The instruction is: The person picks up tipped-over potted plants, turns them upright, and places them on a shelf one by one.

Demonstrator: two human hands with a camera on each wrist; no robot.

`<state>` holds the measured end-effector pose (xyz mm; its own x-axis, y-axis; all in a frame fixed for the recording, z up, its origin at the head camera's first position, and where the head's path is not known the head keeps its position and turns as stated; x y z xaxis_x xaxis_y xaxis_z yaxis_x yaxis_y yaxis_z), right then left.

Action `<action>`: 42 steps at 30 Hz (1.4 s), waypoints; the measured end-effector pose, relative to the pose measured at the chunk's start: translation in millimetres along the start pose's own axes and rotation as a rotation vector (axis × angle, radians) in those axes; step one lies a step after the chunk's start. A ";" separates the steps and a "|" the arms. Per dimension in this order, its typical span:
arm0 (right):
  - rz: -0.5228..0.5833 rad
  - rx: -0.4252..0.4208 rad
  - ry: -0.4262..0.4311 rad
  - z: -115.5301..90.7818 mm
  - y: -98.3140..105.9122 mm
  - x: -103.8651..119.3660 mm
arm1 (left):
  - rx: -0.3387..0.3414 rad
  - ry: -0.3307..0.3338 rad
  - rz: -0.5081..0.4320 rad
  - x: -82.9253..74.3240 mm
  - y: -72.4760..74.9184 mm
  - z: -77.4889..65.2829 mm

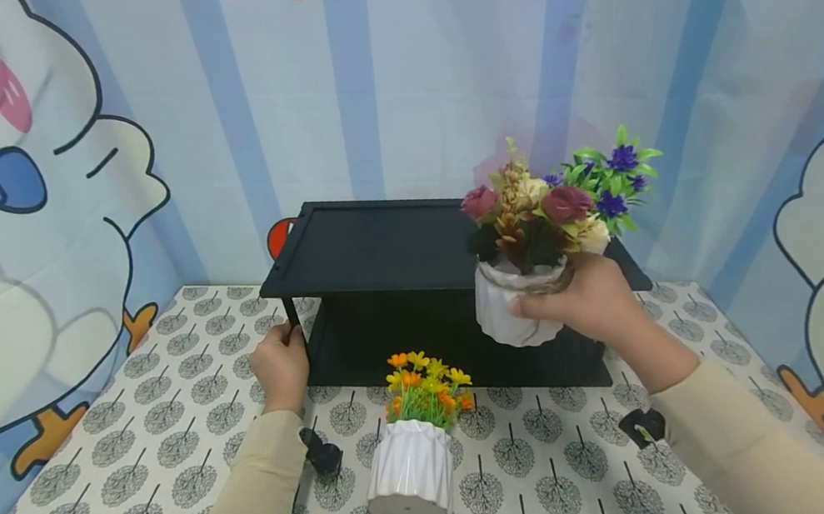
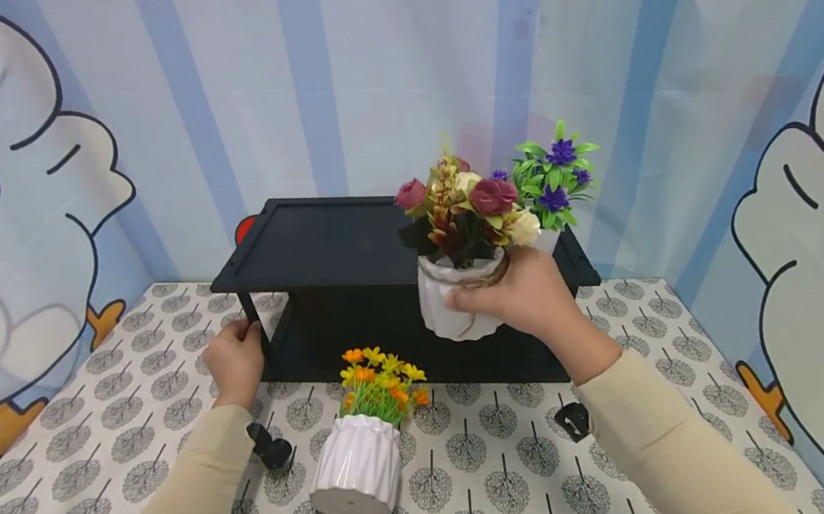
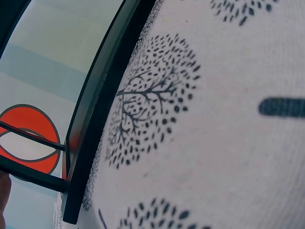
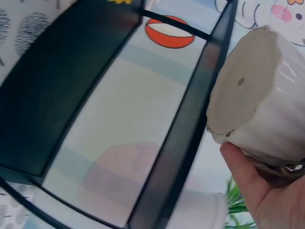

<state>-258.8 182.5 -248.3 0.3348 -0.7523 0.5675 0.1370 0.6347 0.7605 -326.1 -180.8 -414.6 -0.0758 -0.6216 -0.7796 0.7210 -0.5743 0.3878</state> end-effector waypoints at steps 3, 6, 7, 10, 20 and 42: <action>0.053 -0.036 0.040 8.6 2.1 6.8 | -0.002 0.001 0.001 -0.6 0.6 0.2; 0.105 -0.072 0.077 17.6 2.5 12.4 | -0.001 0.008 0.000 -0.8 1.1 -0.1; 0.121 -0.081 0.080 20.6 2.0 13.9 | -0.001 0.010 0.002 -0.6 1.2 -0.1; 0.110 -0.070 0.027 26.9 1.2 17.1 | -0.003 0.011 0.010 0.6 1.3 -0.1; 0.122 -0.093 -0.007 50.2 -4.3 22.1 | 0.013 0.041 0.022 0.3 -0.4 1.1; 0.254 -0.142 -0.111 93.6 -39.2 18.5 | 0.055 0.031 0.020 -1.0 2.7 2.3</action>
Point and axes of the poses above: each hand's wrist, its own z-axis towards the middle knuckle, its own y-axis out of the back of the hand, x = y × z, the point moved 2 cm from there along z, towards the middle knuckle, and after that the axes turned 2 degrees about -z, right-handed, at the moved point
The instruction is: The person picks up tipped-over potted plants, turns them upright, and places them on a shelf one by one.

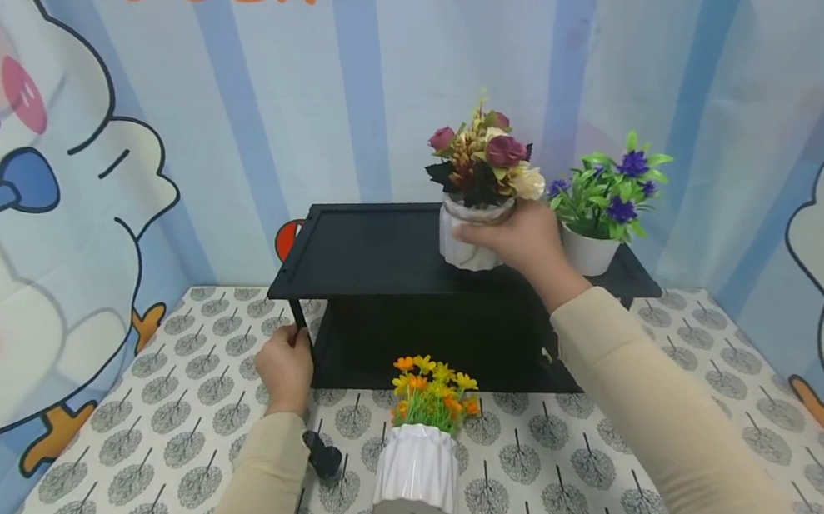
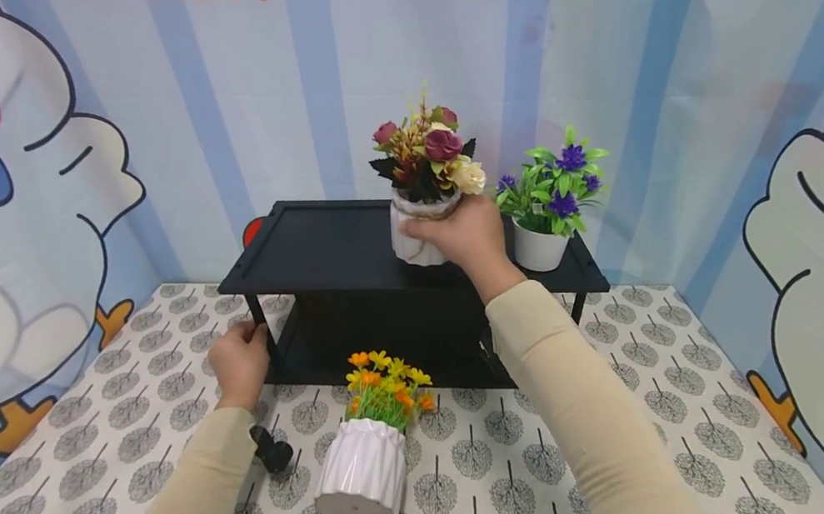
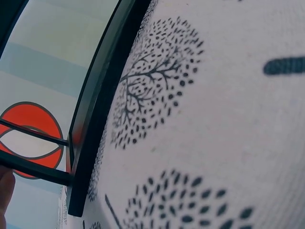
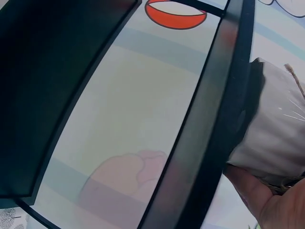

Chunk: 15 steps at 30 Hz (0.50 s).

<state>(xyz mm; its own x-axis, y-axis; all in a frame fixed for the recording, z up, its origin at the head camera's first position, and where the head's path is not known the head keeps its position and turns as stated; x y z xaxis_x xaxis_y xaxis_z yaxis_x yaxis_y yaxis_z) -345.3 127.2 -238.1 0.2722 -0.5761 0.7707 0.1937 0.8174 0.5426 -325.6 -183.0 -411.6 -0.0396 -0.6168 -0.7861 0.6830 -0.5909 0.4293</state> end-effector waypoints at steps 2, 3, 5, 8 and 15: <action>-0.001 -0.007 -0.004 2.0 -4.4 -0.4 | -0.003 -0.007 0.001 -0.6 0.2 0.5; 0.000 -0.009 -0.008 2.9 -6.5 -0.7 | -0.004 -0.008 0.001 -0.9 0.3 0.5; -0.006 -0.004 -0.028 3.7 -10.7 -1.3 | -0.008 -0.008 0.004 -1.1 0.2 0.4; -0.014 0.004 -0.057 3.8 -15.7 -1.7 | -0.010 -0.005 0.005 -0.9 -0.3 0.1; -0.040 0.014 -0.089 3.8 -20.3 -5.3 | -0.008 -0.006 0.014 -0.3 -3.4 -1.5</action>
Point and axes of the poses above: each hand's wrist, its own z-axis towards the middle knuckle, its own y-axis out of the back of the hand, x = y × z, the point moved 2 cm from there along z, towards the middle knuckle, and after that the axes turned 2 degrees about -z, right-handed, at the moved point
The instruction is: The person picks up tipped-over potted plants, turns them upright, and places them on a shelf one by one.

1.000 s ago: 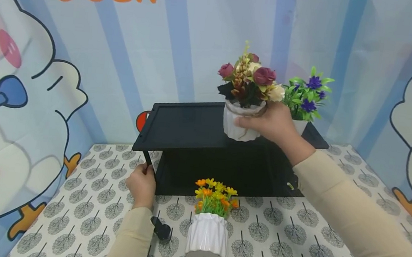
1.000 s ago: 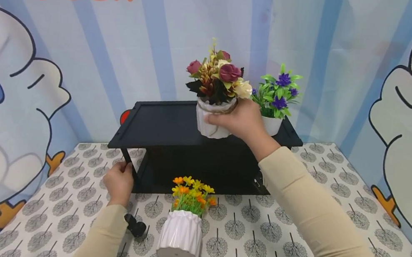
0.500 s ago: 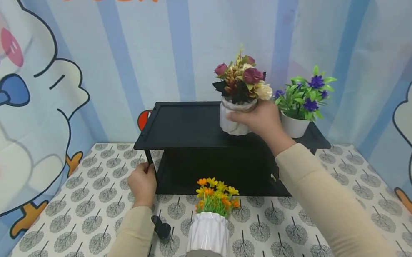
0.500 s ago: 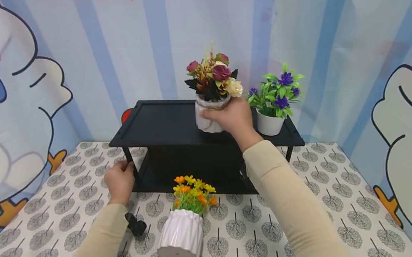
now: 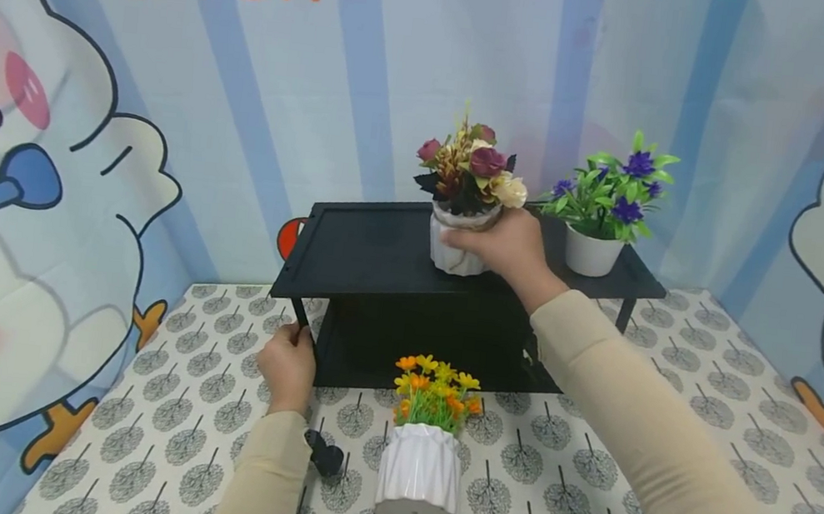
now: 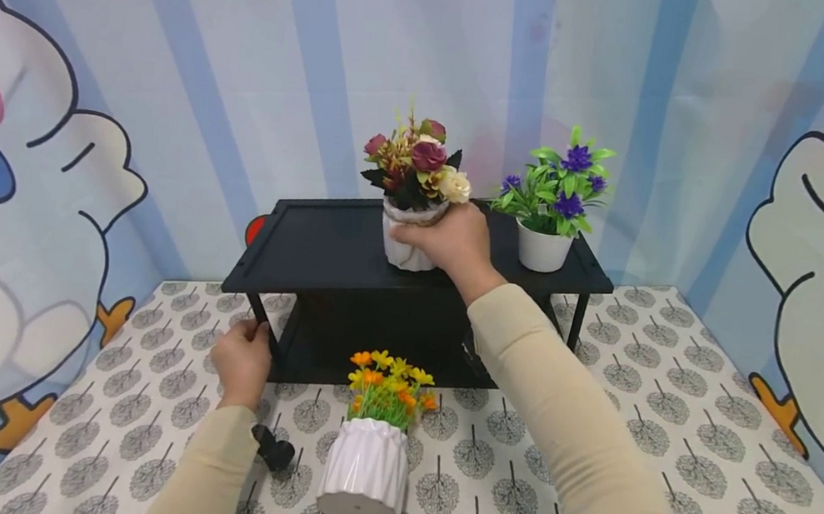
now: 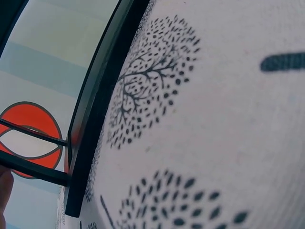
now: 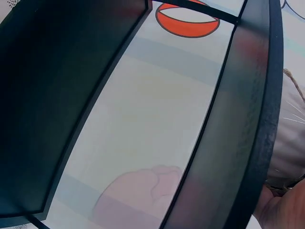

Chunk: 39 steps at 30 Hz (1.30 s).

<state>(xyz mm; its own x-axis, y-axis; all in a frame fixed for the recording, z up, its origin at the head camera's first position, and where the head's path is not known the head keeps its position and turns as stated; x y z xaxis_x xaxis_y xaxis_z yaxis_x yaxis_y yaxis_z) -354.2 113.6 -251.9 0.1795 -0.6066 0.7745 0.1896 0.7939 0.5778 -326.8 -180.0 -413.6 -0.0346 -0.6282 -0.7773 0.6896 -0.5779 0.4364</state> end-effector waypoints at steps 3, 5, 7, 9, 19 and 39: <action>0.008 0.008 -0.009 1.0 -1.3 -2.2 | -0.005 0.002 0.010 0.1 0.8 0.0; 0.015 0.007 -0.012 1.7 -1.5 -3.5 | -0.001 0.003 0.010 -0.7 1.2 0.0; 0.020 0.007 -0.010 2.4 -1.4 -4.3 | 0.001 -0.001 0.013 -1.1 1.5 0.3; 0.023 0.013 -0.007 2.9 -0.9 -4.8 | 0.005 -0.001 0.014 -2.4 1.9 0.2; 0.018 0.073 -0.016 -1.3 1.4 -6.4 | 0.023 0.014 0.003 -1.6 1.3 -2.6; -0.035 0.305 -0.213 -59.8 37.4 11.3 | 0.011 0.004 -0.010 -3.4 2.0 -1.1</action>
Point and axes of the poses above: each hand's wrist, its own z-axis towards the middle knuckle, its own y-axis out of the back of the hand, x = y × z, the point moved 2 cm from there along z, towards the middle knuckle, and after that the axes turned 2 degrees about -z, right-handed, at the moved point
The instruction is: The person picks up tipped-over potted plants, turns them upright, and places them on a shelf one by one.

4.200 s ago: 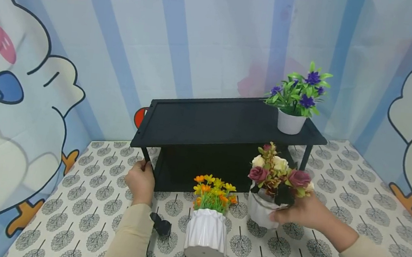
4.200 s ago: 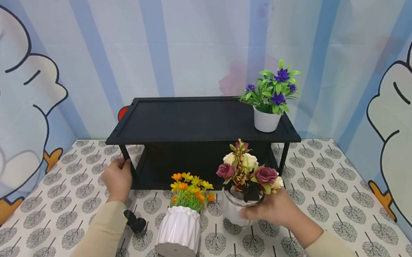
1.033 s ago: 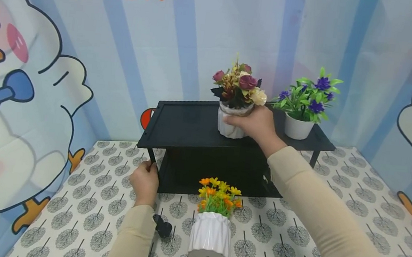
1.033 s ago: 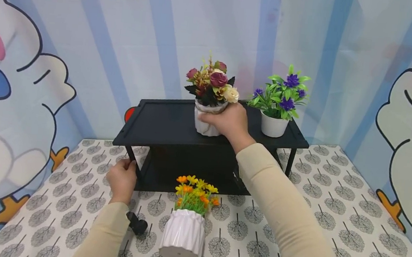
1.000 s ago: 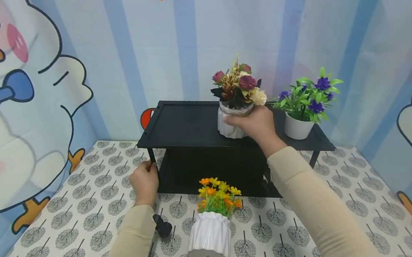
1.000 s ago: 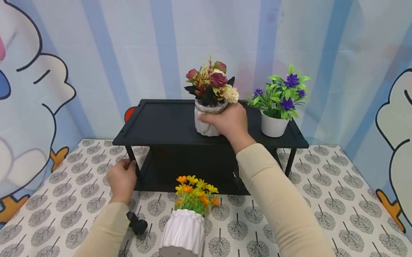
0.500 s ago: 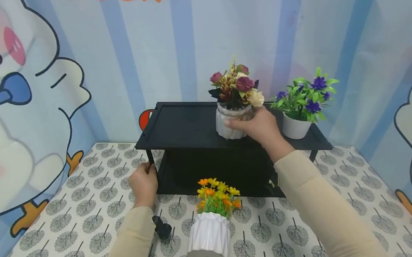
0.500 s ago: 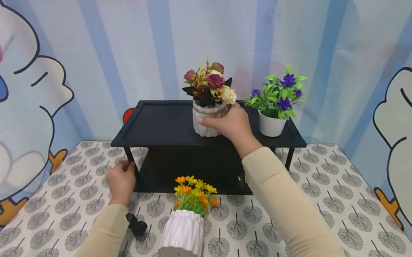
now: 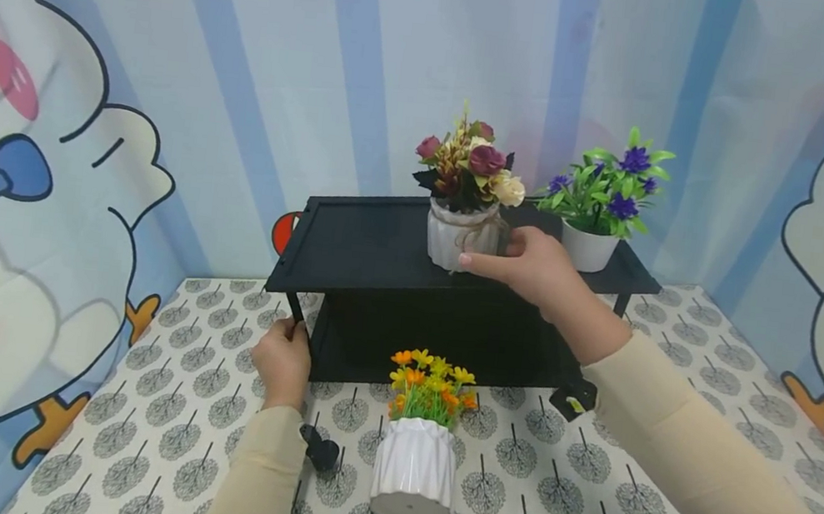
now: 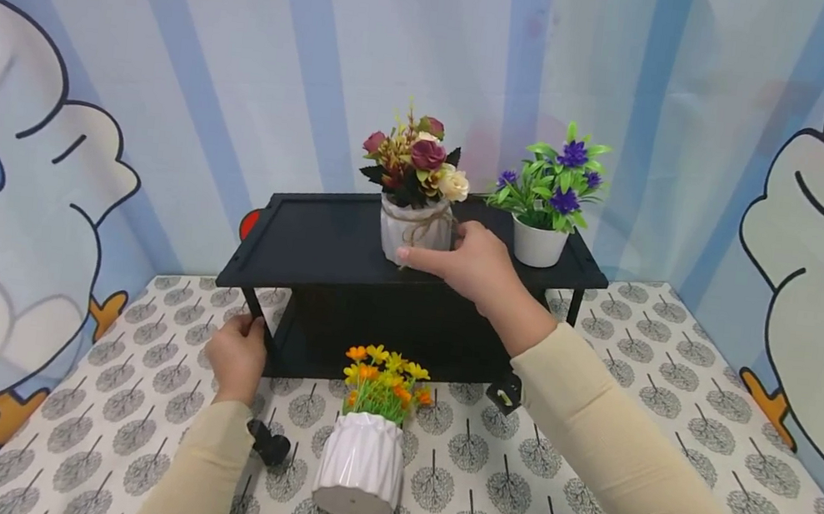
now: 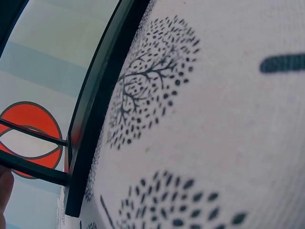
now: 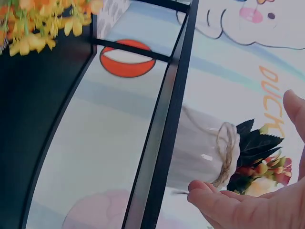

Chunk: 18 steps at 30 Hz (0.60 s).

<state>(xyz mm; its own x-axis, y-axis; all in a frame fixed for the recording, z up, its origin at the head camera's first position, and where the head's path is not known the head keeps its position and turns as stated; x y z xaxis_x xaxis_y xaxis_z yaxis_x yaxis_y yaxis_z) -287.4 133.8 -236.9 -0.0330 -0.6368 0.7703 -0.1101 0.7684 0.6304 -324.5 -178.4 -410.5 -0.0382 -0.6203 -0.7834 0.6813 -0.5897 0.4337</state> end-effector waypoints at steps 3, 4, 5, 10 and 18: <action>0.025 0.029 0.004 -9.7 -3.7 -5.0 | -0.006 -0.017 -0.007 0.4 0.4 -0.7; 0.029 0.040 0.012 -12.8 -5.2 -6.6 | -0.009 -0.022 -0.009 -0.1 0.7 -0.4; 0.036 0.055 0.018 -15.7 -7.3 -8.3 | -0.011 -0.027 -0.009 -0.4 0.8 -0.2; 0.048 0.156 0.028 -27.6 -24.0 -20.6 | -0.017 -0.031 0.000 -0.6 0.9 0.1; 0.092 0.294 -0.068 -39.9 -70.0 -56.7 | -0.013 -0.025 0.008 0.1 0.6 0.6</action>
<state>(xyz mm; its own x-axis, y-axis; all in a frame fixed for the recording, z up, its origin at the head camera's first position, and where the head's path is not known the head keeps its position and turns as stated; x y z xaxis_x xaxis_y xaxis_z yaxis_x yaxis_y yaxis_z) -238.2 118.7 -320.9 -0.1211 -0.5762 0.8083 -0.3861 0.7775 0.4964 -324.5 -179.2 -410.1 -0.0511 -0.6375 -0.7688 0.6912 -0.5782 0.4335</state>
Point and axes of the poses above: each hand's wrist, its own z-axis towards the middle knuckle, its own y-axis out of the back of the hand, x = y × z, the point moved 2 cm from there along z, towards the middle knuckle, and after that the axes turned 2 degrees about -z, right-handed, at the moved point
